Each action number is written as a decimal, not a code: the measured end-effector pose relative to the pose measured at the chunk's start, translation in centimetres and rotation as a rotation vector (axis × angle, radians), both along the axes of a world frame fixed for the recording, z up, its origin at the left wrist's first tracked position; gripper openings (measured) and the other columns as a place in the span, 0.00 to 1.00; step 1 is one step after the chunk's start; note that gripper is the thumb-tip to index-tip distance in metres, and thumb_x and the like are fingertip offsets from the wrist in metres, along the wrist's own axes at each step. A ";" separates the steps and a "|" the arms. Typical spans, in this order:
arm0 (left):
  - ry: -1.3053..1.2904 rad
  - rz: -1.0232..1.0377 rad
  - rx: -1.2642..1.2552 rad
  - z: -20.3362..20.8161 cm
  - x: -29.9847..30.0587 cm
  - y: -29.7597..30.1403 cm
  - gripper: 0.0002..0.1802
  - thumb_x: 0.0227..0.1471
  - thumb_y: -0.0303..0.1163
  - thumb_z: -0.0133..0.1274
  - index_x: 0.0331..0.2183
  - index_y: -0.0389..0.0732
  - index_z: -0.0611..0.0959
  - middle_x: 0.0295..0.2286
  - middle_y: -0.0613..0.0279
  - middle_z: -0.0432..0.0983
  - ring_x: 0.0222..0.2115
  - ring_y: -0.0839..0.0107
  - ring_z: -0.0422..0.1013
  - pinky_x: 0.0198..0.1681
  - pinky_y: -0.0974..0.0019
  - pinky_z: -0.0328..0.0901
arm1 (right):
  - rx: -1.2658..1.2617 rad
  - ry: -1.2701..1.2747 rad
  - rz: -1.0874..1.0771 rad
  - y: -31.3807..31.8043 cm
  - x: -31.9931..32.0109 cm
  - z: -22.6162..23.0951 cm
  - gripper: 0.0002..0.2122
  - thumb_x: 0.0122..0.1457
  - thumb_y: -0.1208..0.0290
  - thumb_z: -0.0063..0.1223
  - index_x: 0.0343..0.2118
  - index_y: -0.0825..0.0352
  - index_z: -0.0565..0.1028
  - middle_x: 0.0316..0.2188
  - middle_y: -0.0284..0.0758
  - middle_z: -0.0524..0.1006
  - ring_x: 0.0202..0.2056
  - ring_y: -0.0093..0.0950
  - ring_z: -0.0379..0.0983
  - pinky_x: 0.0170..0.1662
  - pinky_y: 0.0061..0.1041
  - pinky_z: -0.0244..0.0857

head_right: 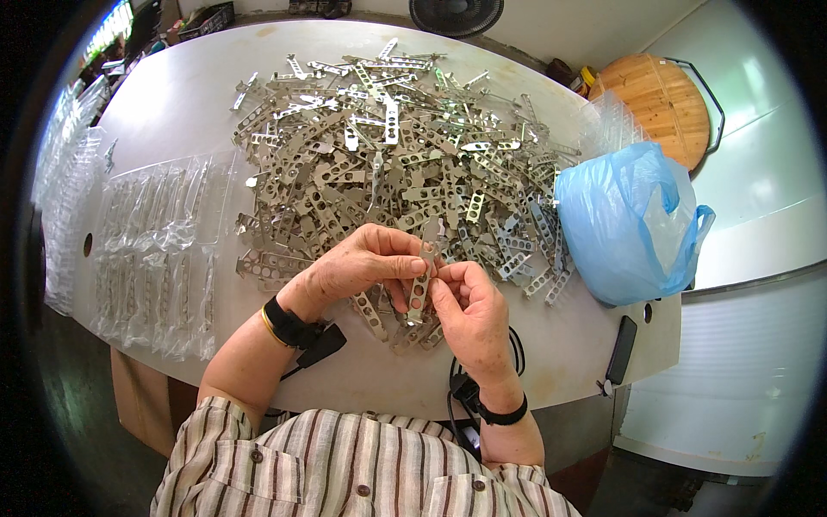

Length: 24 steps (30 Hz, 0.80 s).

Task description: The person is picking up metal brackets from a pile and placing them into individual plastic bags for packaging.

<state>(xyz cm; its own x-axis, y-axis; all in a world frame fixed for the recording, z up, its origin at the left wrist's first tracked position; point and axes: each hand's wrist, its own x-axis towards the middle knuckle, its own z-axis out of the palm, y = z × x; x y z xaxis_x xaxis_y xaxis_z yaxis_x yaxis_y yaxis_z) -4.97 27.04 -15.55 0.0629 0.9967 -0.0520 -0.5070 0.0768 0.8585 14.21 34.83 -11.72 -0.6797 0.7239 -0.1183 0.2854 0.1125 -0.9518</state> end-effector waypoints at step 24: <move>0.009 -0.013 0.014 -0.4 0.0 0.1 0.14 0.62 0.36 0.57 0.40 0.33 0.85 0.29 0.63 0.81 0.28 0.77 0.78 0.29 0.74 0.76 | 0.005 0.020 0.014 0.0 0.0 -0.1 0.04 0.66 0.77 0.53 0.40 0.71 0.74 0.28 0.27 0.79 0.28 0.12 0.72 0.31 0.14 0.65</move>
